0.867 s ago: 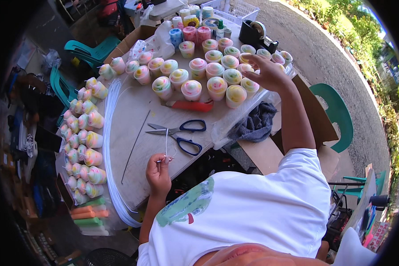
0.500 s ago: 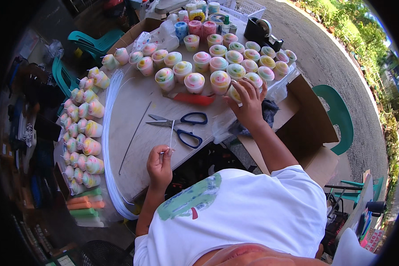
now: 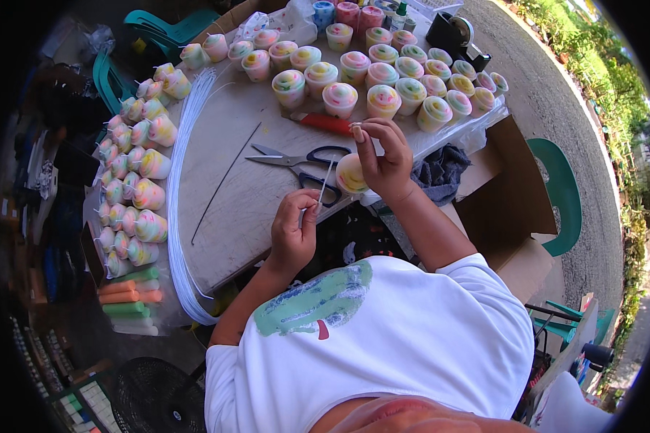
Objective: The person inserts a wick into the center of a small cylindrical candle, trims the wick with scissors, and places the finished candle on the table. The person repeats this process with several candles, handling wicks and candles one at a time.
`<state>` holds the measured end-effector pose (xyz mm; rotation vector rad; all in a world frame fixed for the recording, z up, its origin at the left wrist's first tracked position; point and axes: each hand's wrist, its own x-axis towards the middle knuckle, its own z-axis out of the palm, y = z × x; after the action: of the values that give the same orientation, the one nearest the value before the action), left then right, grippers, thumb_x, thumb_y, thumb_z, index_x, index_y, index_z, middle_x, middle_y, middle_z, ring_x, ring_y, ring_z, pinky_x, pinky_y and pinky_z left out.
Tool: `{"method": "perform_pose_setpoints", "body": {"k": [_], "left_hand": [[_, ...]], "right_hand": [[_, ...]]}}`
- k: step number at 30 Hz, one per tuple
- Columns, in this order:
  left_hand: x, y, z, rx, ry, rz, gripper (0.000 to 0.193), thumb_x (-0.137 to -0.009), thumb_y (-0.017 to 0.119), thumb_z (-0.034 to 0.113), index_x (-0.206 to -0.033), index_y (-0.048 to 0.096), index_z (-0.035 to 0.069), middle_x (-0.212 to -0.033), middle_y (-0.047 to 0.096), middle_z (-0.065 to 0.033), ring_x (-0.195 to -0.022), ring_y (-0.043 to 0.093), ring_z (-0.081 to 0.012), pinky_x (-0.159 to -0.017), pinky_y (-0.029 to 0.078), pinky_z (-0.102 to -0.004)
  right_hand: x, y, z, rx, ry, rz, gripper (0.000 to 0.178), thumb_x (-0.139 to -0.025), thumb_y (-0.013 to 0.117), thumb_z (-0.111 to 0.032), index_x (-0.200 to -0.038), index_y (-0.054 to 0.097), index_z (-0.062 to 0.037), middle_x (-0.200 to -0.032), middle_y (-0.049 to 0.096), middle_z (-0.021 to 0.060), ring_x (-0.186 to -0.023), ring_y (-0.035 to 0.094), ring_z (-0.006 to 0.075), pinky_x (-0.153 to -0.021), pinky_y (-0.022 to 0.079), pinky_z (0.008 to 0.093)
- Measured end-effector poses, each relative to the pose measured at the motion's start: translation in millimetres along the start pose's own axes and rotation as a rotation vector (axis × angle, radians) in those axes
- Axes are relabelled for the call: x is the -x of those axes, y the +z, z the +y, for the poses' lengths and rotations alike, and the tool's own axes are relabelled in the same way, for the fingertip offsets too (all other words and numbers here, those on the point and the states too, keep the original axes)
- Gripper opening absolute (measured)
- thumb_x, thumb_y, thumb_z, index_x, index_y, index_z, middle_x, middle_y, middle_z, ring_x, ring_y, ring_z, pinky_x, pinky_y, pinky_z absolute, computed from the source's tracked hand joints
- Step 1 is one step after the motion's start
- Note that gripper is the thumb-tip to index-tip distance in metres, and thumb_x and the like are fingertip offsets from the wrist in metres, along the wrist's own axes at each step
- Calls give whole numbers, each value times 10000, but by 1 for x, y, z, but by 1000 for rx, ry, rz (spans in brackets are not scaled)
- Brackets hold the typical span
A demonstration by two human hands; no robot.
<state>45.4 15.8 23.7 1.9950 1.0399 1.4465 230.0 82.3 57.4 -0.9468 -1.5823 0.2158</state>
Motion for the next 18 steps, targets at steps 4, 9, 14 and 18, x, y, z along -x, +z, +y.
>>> {"method": "perform_pose_setpoints", "body": {"k": [4,9,14,18], "left_hand": [[11,-4,-18,196,-218,67,48,-902,539,-2,-937,509,11,-967,589,-122,-841,576,-210,-756,472,-297],[16,-8,-23,200,-237,23,35,-936,499,16,-970,493,10,-1010,554,-103,-881,570,-142,-793,476,-264],[18,-8,-25,295,-244,37,36,-954,481,35,-984,489,15,-997,551,-92,-876,577,-124,-800,488,-264],[15,-10,-19,356,-284,44,31,-939,496,10,-969,491,5,-971,557,-98,-872,562,-131,-793,471,-253]], "right_hand": [[10,-24,9,-281,75,-121,228,-820,689,-153,-1001,630,-29,-1049,590,150,-988,574,292,-870,456,373],[37,-22,5,-29,13,-310,381,-852,676,-230,-1169,560,-54,-1246,498,164,-1146,505,282,-954,421,374],[-5,-41,19,-1382,1136,105,400,-969,475,-349,-1253,444,-69,-1123,591,128,-973,621,253,-844,529,333],[-7,-45,11,-1370,1174,53,438,-981,401,-426,-1221,462,-65,-1048,622,131,-928,633,255,-807,544,337]]}}
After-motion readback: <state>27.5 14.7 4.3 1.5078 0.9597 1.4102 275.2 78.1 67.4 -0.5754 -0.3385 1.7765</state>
